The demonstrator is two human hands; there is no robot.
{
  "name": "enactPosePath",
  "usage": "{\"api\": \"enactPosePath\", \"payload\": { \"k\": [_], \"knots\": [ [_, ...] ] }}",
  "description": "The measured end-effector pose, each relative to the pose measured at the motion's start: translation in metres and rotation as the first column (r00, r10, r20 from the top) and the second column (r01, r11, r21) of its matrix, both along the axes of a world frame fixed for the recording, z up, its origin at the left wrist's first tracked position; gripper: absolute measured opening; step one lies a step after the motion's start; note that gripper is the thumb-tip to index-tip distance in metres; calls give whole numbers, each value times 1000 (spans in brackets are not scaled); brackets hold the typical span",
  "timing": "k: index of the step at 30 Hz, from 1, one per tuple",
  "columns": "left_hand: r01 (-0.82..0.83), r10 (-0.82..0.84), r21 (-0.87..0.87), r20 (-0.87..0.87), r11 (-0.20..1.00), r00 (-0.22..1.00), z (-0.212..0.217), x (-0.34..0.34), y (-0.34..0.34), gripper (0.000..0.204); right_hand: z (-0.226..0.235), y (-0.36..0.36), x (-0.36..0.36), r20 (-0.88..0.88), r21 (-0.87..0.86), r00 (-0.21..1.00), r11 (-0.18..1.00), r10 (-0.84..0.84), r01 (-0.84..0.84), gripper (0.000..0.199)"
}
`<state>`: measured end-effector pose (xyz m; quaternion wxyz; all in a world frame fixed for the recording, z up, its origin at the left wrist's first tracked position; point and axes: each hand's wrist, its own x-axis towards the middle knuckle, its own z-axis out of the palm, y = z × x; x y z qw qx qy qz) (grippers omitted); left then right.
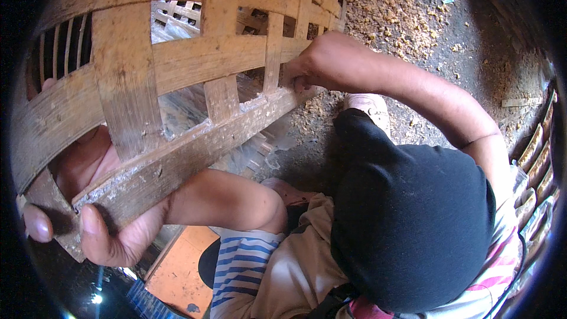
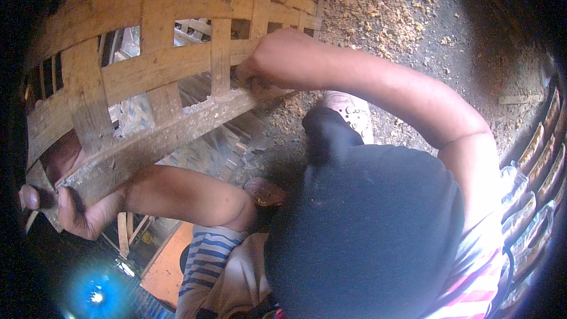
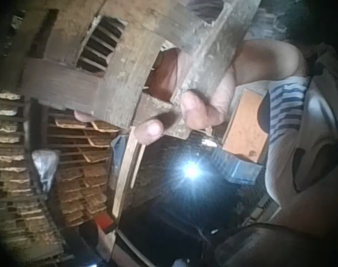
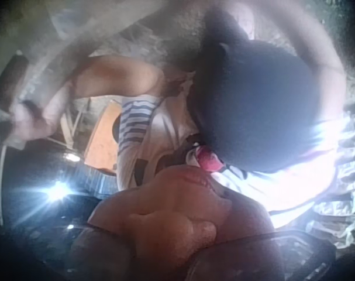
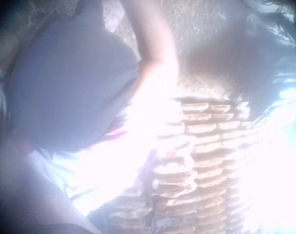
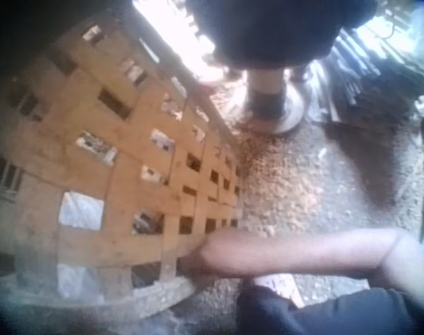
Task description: The person assembles a wooden lattice by hand, aligning and fitting slats together. They handle a plastic sheet and place it over the lattice, then continue adjusting the wooden pieces.
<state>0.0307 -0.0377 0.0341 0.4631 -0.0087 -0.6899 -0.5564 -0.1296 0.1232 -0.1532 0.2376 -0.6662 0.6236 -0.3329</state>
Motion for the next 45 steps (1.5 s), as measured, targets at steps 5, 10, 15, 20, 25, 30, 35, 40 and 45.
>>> {"api": "enactPosePath", "payload": {
  "k": [5, 10, 15, 20, 25, 30, 35, 40, 45],
  "knots": [
    [-3, 2, 31, 51, 1000, 999, 5, 4, 2, 40, -20, 12, 4, 257, -85, 965, 994, -46, 70, 14],
    [-32, 32, 31, 20, 999, 999, 5, 2, -4, 40, -19, 18, 14, 537, -255, 844, 953, -3, 165, 15],
    [-46, 46, 26, 9, 999, 999, 4, 3, -4, 40, -9, 20, -12, 719, 218, 693, 930, 53, -297, 24],
    [-44, 46, 48, -34, 998, 998, 0, -1, -6, 40, -8, 42, -21, 67, 297, 996, 952, 60, -77, 22],
    [-65, 68, 52, -50, 997, 996, 3, -6, -6, 40, 19, 27, -5, 337, 150, 937, 988, -92, 44, 40],
    [-50, 54, 75, -56, 996, 997, -6, -8, -8, 40, 16, 8, 23, 870, 335, 421, 934, -256, -123, 23],
    [-61, 66, 73, -65, 995, 996, -4, -7, -8, 40, 14, 6, 53, 948, 319, -5, 948, -319, -11, 18],
    [-64, 70, 78, -74, 995, 995, -7, -5, -10, 40, 12, 6, 55, 878, 426, -197, 900, -435, -90, 17],
    [-46, 55, 95, -88, 994, 995, -10, -7, -11, 40, -5, 7, 55, 902, 368, 195, 922, -385, 116, 20]
  ]
}}
